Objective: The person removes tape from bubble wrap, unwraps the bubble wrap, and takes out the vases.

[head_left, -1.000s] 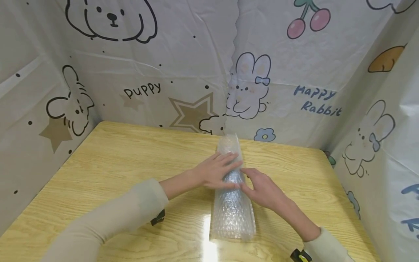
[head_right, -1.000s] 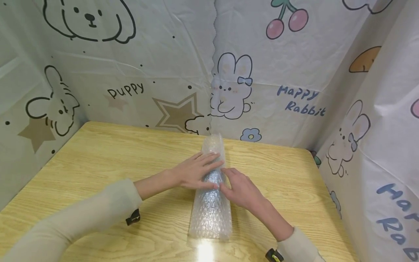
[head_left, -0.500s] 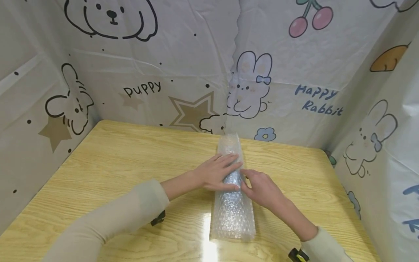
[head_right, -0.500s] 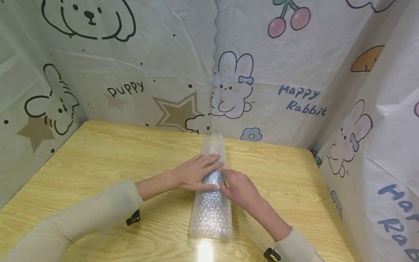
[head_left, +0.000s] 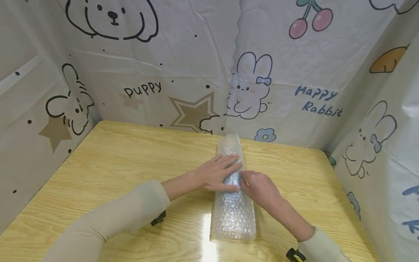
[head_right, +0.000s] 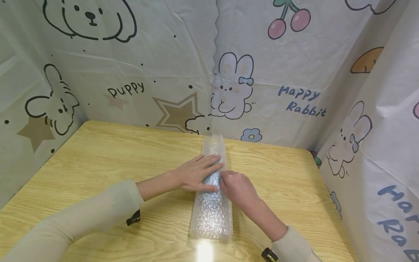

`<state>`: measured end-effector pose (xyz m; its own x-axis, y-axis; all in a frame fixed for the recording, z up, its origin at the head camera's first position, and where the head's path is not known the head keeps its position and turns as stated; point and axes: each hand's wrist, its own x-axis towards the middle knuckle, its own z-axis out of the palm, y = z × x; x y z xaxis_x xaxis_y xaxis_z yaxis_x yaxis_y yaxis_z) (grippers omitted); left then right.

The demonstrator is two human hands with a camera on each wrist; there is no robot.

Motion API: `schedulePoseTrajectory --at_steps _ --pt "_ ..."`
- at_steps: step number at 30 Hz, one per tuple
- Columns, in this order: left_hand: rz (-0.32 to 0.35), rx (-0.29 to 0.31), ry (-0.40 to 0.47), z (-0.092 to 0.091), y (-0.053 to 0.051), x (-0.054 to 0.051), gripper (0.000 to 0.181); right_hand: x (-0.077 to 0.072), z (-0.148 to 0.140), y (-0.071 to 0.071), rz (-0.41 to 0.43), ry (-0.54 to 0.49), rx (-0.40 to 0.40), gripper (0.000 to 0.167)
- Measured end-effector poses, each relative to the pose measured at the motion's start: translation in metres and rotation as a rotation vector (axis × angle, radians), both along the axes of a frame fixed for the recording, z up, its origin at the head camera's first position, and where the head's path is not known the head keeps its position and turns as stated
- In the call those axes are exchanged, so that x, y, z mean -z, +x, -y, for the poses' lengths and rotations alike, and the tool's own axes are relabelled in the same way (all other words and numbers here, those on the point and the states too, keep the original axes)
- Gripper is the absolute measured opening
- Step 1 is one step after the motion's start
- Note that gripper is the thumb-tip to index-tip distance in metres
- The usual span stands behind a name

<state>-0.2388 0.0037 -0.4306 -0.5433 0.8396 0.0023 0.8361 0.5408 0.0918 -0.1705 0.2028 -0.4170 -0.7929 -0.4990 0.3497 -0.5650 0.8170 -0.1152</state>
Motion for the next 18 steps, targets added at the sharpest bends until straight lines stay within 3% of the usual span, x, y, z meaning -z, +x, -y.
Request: schedulePoseTrajectory --at_steps 4,12,18 --pt "-0.002 0.0 0.008 -0.0001 0.0004 0.0002 0.087 0.0003 0.0016 -0.0017 -0.014 0.015 0.005 0.018" --pt "-0.004 -0.009 -0.011 -0.0012 0.0015 -0.0005 0.087 0.0003 0.0023 -0.0029 -0.002 0.022 0.023 0.005" --pt "-0.012 -0.01 -0.022 -0.0028 0.001 -0.0002 0.088 0.002 0.0011 -0.0039 -0.027 0.027 0.021 0.006"
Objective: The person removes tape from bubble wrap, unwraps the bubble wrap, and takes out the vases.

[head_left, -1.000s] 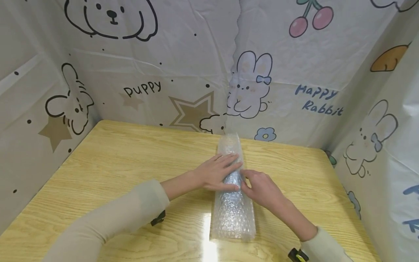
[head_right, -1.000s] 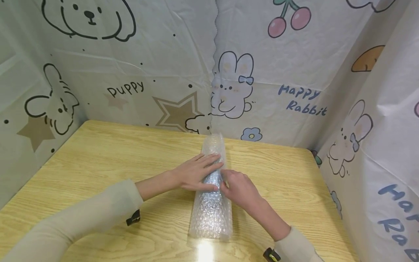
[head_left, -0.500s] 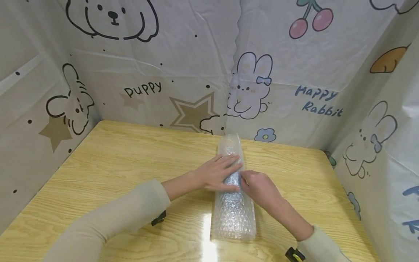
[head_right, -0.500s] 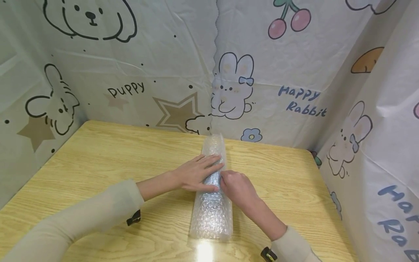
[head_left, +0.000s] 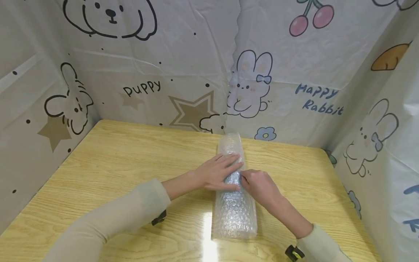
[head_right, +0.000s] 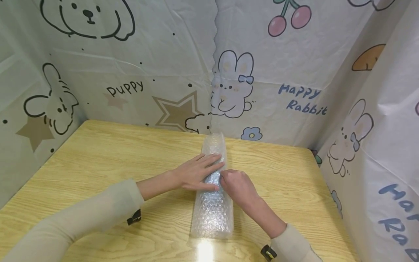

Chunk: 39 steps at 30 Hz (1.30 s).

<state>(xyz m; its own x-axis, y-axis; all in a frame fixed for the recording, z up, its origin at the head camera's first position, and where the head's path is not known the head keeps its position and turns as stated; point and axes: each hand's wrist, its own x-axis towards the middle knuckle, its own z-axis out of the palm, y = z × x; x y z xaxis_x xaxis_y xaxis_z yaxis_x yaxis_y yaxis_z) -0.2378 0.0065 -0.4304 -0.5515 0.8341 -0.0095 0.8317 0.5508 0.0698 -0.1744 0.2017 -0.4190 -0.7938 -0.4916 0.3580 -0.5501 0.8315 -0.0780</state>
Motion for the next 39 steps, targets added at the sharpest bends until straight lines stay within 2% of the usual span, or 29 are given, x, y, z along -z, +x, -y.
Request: schedulePoseTrajectory --at_steps 17,24,29,39 --pt "-0.016 0.009 0.018 -0.001 0.0 0.0 0.086 0.001 -0.005 -0.005 -0.031 -0.066 -0.023 0.01" --pt "-0.028 0.012 0.013 -0.002 0.0 0.0 0.086 0.002 -0.009 -0.009 -0.017 -0.125 -0.051 0.01" --pt "-0.026 0.008 0.006 -0.002 0.0 0.0 0.088 0.003 -0.014 -0.012 0.016 -0.159 -0.029 0.01" --pt "-0.019 0.004 0.004 -0.003 0.0 0.001 0.089 0.002 -0.011 -0.01 0.024 -0.102 -0.011 0.004"
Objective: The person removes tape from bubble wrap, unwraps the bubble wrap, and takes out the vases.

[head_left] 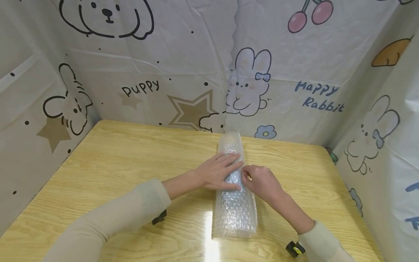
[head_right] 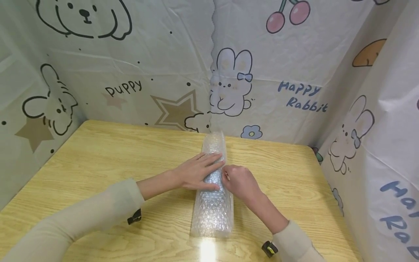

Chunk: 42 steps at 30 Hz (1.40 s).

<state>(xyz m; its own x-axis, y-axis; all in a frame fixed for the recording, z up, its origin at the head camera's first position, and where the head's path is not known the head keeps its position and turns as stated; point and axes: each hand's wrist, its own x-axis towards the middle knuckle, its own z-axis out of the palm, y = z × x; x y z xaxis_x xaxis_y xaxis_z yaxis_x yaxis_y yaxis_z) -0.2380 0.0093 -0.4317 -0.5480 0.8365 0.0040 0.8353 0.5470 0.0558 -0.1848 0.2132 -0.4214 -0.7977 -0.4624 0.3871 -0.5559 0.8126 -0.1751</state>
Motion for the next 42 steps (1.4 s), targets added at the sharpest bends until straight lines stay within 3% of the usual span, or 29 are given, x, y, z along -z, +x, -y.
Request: schedulePoseTrajectory --at_steps 6,17,32,42 --pt "-0.005 -0.004 -0.004 0.0 0.0 0.0 0.09 0.0 0.004 -0.001 0.002 0.017 0.034 0.006" --pt "0.021 -0.012 -0.019 0.0 0.001 0.0 0.092 0.001 0.004 -0.003 0.066 -0.05 0.073 0.009" --pt "0.0 -0.002 -0.021 0.001 0.002 -0.003 0.09 0.012 -0.016 -0.003 0.047 -0.013 0.128 0.007" --pt "-0.006 -0.002 -0.022 0.001 0.003 -0.003 0.09 0.018 -0.028 0.0 0.103 -0.008 0.164 0.005"
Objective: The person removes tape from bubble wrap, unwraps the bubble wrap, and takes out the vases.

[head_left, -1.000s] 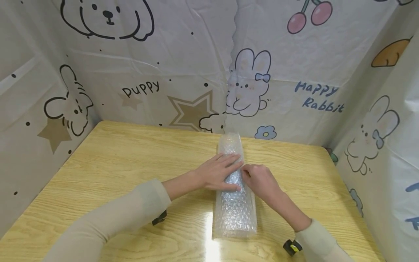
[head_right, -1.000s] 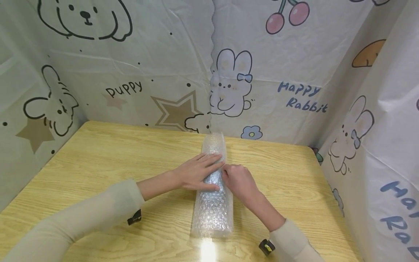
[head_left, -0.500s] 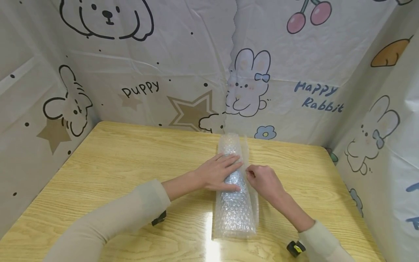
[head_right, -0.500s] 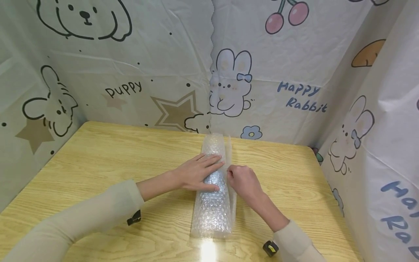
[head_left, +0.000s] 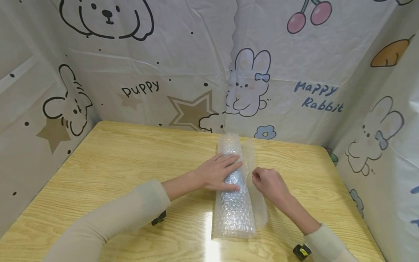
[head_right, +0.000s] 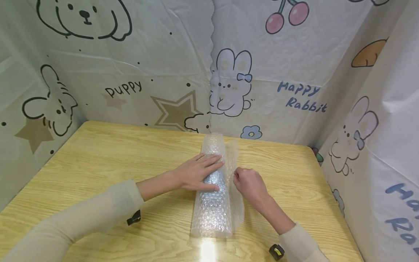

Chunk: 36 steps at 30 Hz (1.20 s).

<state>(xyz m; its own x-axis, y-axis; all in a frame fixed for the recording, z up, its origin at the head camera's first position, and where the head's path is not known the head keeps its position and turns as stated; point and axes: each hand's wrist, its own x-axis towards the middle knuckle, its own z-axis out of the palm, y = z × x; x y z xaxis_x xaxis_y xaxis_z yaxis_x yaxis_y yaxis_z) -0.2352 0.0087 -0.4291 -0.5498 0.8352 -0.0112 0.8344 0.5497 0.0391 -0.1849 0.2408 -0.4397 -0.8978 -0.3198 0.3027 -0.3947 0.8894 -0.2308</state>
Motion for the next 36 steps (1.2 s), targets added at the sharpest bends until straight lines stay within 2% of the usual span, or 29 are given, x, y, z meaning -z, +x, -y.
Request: schedulePoseTrajectory --at_steps 17,36 --pt "0.009 -0.001 0.015 -0.001 -0.001 -0.001 0.089 0.013 -0.016 0.001 -0.002 0.04 0.033 0.008" --pt "0.002 0.003 0.007 0.0 0.0 -0.003 0.09 0.024 -0.023 0.007 0.048 0.03 0.057 0.028"
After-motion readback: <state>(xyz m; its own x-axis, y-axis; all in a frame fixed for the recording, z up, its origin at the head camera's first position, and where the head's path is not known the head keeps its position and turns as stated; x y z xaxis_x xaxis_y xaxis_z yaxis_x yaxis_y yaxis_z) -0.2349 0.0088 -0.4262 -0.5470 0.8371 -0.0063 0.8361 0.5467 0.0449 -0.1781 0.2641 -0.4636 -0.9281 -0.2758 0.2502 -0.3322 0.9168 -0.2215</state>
